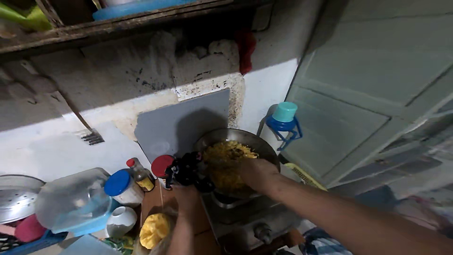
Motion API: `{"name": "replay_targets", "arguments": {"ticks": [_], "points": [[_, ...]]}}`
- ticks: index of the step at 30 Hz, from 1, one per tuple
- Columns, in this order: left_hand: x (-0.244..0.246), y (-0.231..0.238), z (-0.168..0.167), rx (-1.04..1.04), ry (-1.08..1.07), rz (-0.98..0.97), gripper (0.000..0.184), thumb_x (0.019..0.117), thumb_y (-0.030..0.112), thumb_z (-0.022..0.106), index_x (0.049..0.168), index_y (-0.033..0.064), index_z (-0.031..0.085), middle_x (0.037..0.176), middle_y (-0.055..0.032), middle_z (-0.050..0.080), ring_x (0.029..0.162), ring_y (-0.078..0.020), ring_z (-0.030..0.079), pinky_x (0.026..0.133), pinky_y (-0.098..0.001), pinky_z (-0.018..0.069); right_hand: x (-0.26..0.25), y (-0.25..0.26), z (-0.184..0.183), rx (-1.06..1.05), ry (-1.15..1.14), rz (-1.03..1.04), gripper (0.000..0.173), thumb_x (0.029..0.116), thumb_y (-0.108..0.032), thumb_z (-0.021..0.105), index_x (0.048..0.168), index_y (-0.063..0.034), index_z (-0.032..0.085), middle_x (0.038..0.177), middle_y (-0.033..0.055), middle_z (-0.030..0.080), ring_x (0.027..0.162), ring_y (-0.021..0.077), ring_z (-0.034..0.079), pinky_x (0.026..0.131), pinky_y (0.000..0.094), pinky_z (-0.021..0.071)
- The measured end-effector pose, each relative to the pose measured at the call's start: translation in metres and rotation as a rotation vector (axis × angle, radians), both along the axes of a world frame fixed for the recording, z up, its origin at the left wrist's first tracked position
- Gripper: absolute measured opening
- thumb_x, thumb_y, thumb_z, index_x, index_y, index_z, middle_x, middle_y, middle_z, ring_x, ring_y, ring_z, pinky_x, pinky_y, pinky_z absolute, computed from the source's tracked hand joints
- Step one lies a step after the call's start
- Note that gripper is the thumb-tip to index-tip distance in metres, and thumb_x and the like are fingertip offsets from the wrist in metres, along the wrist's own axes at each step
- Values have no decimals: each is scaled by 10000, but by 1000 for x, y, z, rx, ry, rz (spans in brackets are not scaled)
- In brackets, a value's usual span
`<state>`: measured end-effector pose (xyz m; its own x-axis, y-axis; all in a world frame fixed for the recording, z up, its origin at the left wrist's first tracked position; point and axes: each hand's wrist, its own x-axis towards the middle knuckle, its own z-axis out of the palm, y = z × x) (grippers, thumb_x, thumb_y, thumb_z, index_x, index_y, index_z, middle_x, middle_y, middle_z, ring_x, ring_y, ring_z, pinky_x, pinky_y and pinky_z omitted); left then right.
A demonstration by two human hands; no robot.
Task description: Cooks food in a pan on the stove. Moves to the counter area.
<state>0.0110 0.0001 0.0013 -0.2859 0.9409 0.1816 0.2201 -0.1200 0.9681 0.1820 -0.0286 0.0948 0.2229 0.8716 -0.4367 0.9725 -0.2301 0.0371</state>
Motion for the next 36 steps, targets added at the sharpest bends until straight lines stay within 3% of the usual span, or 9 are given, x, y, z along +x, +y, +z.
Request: {"name": "replay_targets", "arguments": {"ticks": [4,9,13,16,20,23,26,29,36], "points": [[-2,0,-5,-12,64,5,393,904,18,694,1255,-108,570,1125,-232,653,1068,-254,636,953,-411,516,16,17,10,95,12,-77,264,1060,-140,501,1192,-10,690,1214,254,670,1150,458,644,899,631,527],[-2,1,0,-24,55,-5,442,867,18,739,1253,-108,564,1124,-226,654,1068,-251,638,961,-402,518,27,25,-13,76,0,-74,307,1071,-165,496,1321,-56,637,1257,246,661,1181,443,638,949,622,513],[-3,-1,-1,-26,33,-26,408,868,1,733,1231,-106,581,1092,-208,663,1033,-222,644,938,-382,529,43,16,-4,81,-101,-51,225,1036,-129,553,1153,-10,705,1172,244,687,1108,452,663,878,624,541],[-3,0,2,-45,56,-22,420,845,-2,755,1214,-116,590,1091,-219,666,1034,-237,644,940,-389,523,61,7,-12,34,-120,-54,280,1055,-120,518,1271,-22,667,1233,258,667,1170,465,634,942,632,509],[-4,0,7,-66,85,-28,411,883,12,723,1242,-122,576,1133,-233,657,1079,-245,635,974,-390,511,61,-14,-1,54,-147,44,281,1049,-133,517,1284,-102,667,1164,231,689,1098,458,662,880,623,536],[-6,2,6,-90,79,-38,419,913,-3,676,1289,-127,538,1180,-247,636,1119,-254,619,998,-385,498,58,-24,-1,-25,-141,136,343,1055,-87,489,1372,-97,621,1213,254,669,1142,473,641,927,631,516],[-5,5,6,-74,53,-25,394,907,-13,684,1261,-123,552,1128,-232,646,1062,-234,632,953,-370,516,49,-28,14,-15,-136,120,279,1052,-112,510,1285,-73,658,1188,226,678,1126,448,651,904,610,530],[-5,4,5,-68,53,-26,404,910,-13,679,1272,-124,538,1121,-228,642,1046,-226,633,945,-368,519,28,-39,14,-56,-40,117,284,1052,-71,494,1284,-16,648,1201,274,660,1137,489,633,917,644,515],[-5,4,6,-49,62,-26,358,932,-1,660,1261,-110,570,1142,-231,652,1079,-244,633,971,-392,510,46,-50,12,-72,-81,194,306,1060,-97,485,1324,-84,640,1193,244,672,1120,471,647,907,633,524]]}}
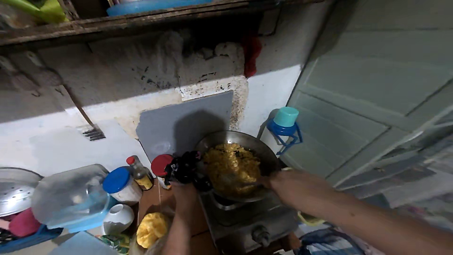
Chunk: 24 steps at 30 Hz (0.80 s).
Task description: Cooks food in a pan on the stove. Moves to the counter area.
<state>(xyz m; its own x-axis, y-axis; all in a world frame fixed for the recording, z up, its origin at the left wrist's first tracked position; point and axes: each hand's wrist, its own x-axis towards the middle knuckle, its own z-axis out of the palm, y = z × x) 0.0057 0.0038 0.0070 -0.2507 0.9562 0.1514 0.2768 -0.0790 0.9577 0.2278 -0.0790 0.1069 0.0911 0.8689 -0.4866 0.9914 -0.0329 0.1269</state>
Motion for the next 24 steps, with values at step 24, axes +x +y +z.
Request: {"name": "replay_targets", "arguments": {"ticks": [24], "points": [[-2,3,0,-11,-31,-15,410,888,-2,719,1252,-111,564,1120,-208,654,1055,-211,634,951,-355,519,27,36,-10,147,-92,-214,237,1044,-169,547,1206,-95,702,1189,195,694,1112,423,666,871,611,541]]}}
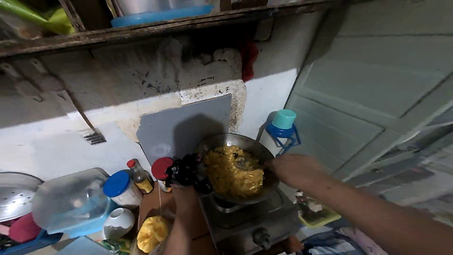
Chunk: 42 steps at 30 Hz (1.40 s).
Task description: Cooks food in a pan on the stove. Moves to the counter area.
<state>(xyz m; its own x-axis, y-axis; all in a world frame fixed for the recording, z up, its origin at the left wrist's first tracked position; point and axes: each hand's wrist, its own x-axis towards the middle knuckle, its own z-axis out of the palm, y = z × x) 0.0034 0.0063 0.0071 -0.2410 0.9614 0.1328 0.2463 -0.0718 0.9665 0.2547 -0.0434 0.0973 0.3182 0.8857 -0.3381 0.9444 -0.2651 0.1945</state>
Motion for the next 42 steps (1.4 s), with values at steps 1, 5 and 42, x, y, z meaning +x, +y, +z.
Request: {"name": "replay_targets", "arguments": {"ticks": [1,5,42], "points": [[1,0,-1,16,-21,6,422,885,-6,719,1260,-113,558,1120,-209,654,1053,-208,632,949,-352,519,-6,-1,-2,18,29,26,240,1034,-160,560,1213,-89,703,1186,207,692,1108,435,664,868,626,538],[1,-1,1,-1,11,11,419,902,7,710,1271,-115,554,1135,-226,651,1065,-234,634,961,-376,513,-19,5,-13,-24,129,41,254,1038,-156,556,1217,-35,690,1216,231,676,1150,443,644,930,631,514],[1,1,-6,47,-71,-6,419,884,1,714,1258,-108,559,1108,-202,656,1045,-204,639,943,-362,527,1,29,-42,82,173,-53,349,1031,-118,560,1367,-35,608,1319,256,626,1201,461,620,965,632,512]]}}
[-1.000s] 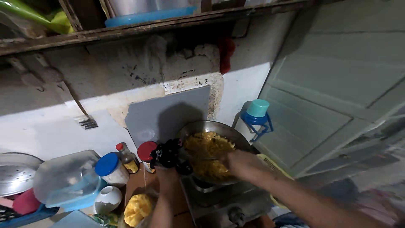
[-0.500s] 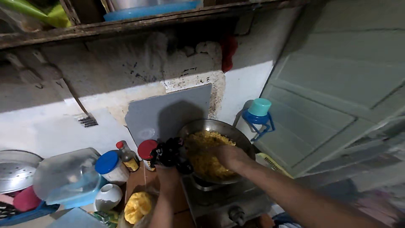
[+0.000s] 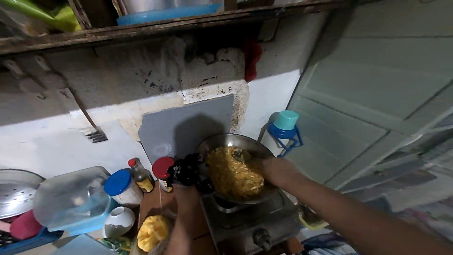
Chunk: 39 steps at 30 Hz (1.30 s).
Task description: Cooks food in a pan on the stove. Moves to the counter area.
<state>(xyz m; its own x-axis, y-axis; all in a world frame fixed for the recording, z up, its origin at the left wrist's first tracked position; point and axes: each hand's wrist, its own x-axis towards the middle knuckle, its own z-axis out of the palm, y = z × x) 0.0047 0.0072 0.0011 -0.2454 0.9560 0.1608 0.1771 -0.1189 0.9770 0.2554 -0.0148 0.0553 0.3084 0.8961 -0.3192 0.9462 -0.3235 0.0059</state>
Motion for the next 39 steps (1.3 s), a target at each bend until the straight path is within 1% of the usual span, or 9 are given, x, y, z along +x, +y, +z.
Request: {"name": "replay_targets", "arguments": {"ticks": [6,10,12,15,18,22,27,31,39], "points": [[1,-2,2,-1,-27,7,446,894,-6,702,1291,-116,532,1136,-210,645,1056,-204,632,950,-353,522,-46,-20,19,-153,317,185,363,1096,-197,457,1407,-101,618,1332,217,636,1254,392,597,1073,583,447],[2,-2,3,7,-39,6,418,905,-17,685,1281,-117,533,1138,-209,644,1061,-209,633,956,-353,524,-28,-29,24,-104,23,99,308,1041,-79,520,1317,-6,634,1293,276,629,1190,479,616,974,638,498],[1,-3,5,-12,-2,7,421,908,-13,687,1285,-124,536,1151,-225,643,1077,-228,632,971,-371,516,-4,-26,15,-60,-65,23,320,1038,-101,539,1339,-29,624,1315,260,619,1185,477,619,951,638,512],[1,-2,3,-22,9,6,440,895,-5,706,1287,-116,538,1163,-223,644,1092,-235,630,978,-378,517,-5,-31,14,-83,67,65,300,1017,-104,574,1296,-24,653,1260,254,650,1181,450,624,975,629,500],[2,-2,4,-11,7,18,410,902,-10,700,1271,-114,554,1145,-223,652,1071,-229,638,969,-373,518,-35,-43,30,-204,257,146,375,1098,-200,453,1434,-130,602,1317,217,642,1243,395,601,1055,581,454],[2,-2,3,-25,5,9,384,905,7,700,1250,-99,570,1107,-200,661,1032,-208,646,934,-370,534,-17,-53,40,-171,57,111,291,1048,-118,525,1295,-53,665,1263,243,654,1191,448,619,978,640,490],[2,-4,6,-69,88,10,395,898,3,716,1248,-109,573,1128,-226,656,1062,-246,639,958,-389,519,-9,-58,44,-183,41,101,292,1064,-176,521,1282,-51,668,1245,232,662,1170,429,632,964,631,500],[2,-3,6,-86,87,19,412,912,6,701,1277,-112,553,1162,-238,644,1090,-256,630,975,-394,508,-37,-61,54,-267,163,192,383,1103,-228,438,1434,-133,606,1310,222,645,1231,413,605,1030,614,460],[0,-4,2,-77,81,-7,430,919,20,693,1296,-120,539,1180,-232,640,1108,-241,622,990,-369,505,2,-71,62,-193,-39,81,289,1052,-184,543,1292,-125,693,1218,221,683,1136,447,646,919,664,503]]}}
